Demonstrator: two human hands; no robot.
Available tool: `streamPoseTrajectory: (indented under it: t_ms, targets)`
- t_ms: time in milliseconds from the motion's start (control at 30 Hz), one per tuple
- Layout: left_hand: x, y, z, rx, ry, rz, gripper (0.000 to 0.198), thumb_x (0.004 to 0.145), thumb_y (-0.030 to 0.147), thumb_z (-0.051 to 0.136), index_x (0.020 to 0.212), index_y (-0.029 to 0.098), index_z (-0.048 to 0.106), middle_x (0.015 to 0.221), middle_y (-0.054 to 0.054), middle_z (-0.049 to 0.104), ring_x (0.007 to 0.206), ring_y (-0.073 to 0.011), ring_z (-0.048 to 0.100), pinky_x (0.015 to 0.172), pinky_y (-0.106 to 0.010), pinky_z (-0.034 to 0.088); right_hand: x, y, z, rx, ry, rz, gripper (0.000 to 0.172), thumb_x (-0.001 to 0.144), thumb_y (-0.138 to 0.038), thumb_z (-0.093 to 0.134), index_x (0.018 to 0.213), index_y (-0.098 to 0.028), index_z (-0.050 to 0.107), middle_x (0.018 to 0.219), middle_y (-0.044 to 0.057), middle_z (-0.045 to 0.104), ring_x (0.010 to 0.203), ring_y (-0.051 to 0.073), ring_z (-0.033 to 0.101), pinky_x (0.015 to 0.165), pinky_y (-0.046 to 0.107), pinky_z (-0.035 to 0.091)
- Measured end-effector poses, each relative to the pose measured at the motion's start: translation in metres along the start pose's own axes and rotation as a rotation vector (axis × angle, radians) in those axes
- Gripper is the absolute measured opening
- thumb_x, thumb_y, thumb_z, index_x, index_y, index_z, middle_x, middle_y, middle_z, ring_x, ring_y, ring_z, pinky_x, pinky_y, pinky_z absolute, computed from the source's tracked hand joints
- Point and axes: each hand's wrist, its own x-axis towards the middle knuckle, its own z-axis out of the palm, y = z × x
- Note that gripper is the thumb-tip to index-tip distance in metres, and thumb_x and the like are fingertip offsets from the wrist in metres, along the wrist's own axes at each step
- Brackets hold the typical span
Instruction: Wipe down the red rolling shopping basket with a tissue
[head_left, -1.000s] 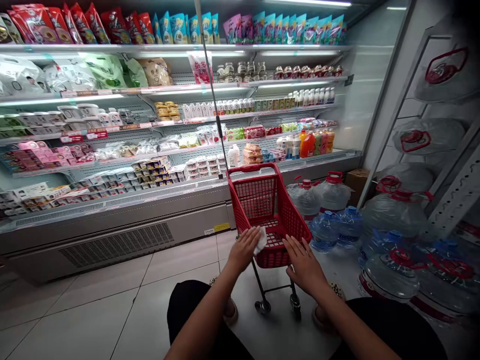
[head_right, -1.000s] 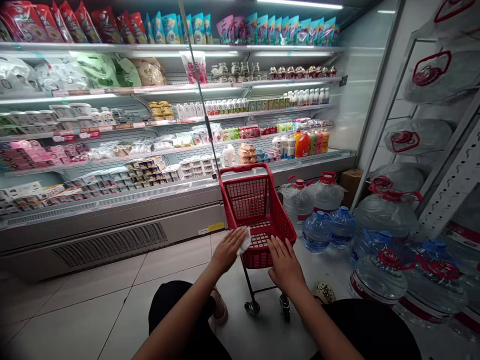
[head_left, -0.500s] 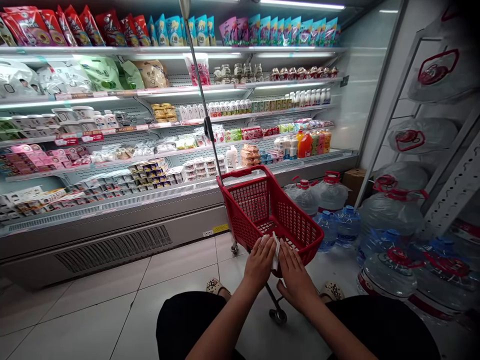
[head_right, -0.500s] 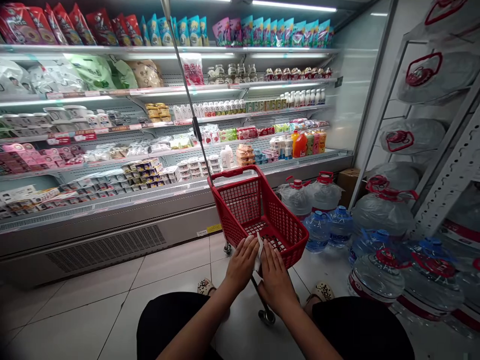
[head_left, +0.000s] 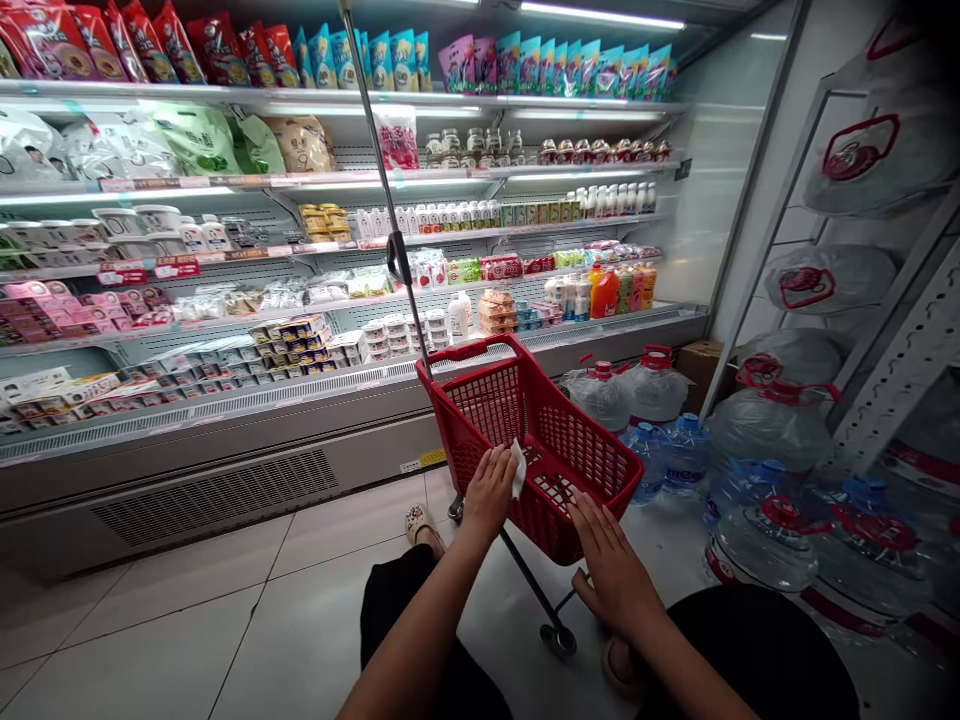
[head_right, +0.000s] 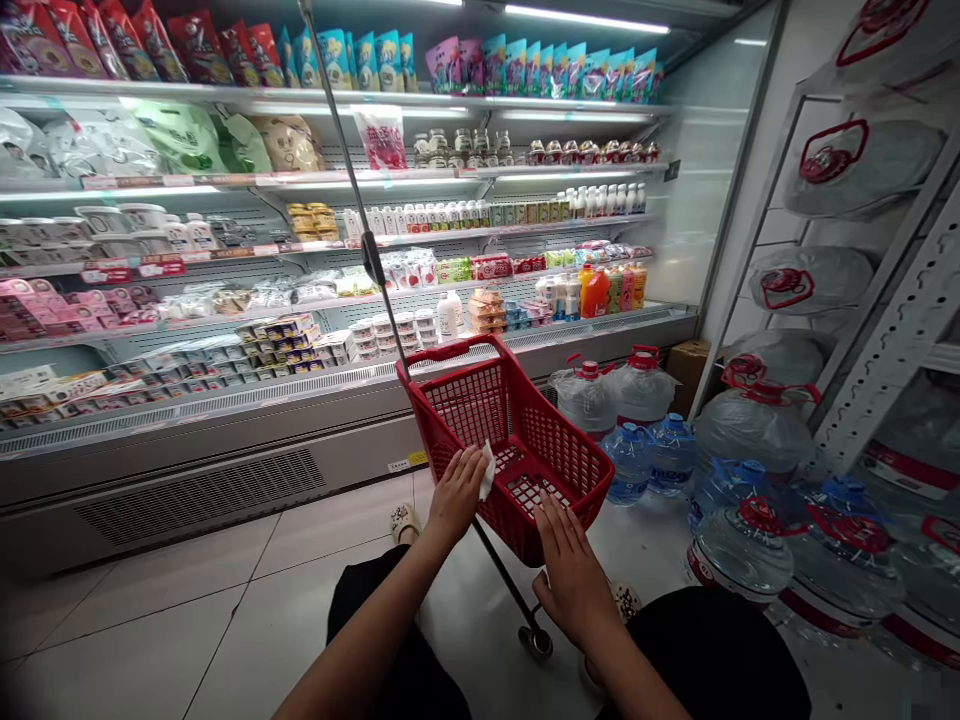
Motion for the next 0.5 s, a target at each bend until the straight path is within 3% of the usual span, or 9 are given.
streamPoseTrajectory:
  t_ms: [267, 500]
  targets:
    - [-0.008, 0.072, -0.005, -0.095, 0.063, 0.089, 0.041, 0.104, 0.017, 0.043, 0.143, 0.013, 0.053, 0.146, -0.010, 0.060, 0.150, -0.0218, 0.042, 0.128, -0.041, 0.031, -0.003, 0.011, -0.004, 0.003, -0.003, 0.073, 0.099, 0.083, -0.017, 0.051, 0.166, -0.012, -0.002, 0.175, 0.013, 0.007, 0.160, 0.030, 0.018, 0.126, 0.053, 0.030]
    - [-0.007, 0.089, -0.010, -0.168, 0.059, 0.097, 0.043, 0.105, 0.018, 0.043, 0.146, 0.013, 0.051, 0.147, -0.011, 0.060, 0.150, -0.0214, 0.042, 0.127, -0.040, 0.031, -0.008, 0.028, 0.012, 0.003, 0.011, 0.079, 0.100, 0.083, -0.019, 0.052, 0.167, -0.014, -0.003, 0.175, 0.013, 0.009, 0.159, 0.031, 0.019, 0.124, 0.053, 0.031]
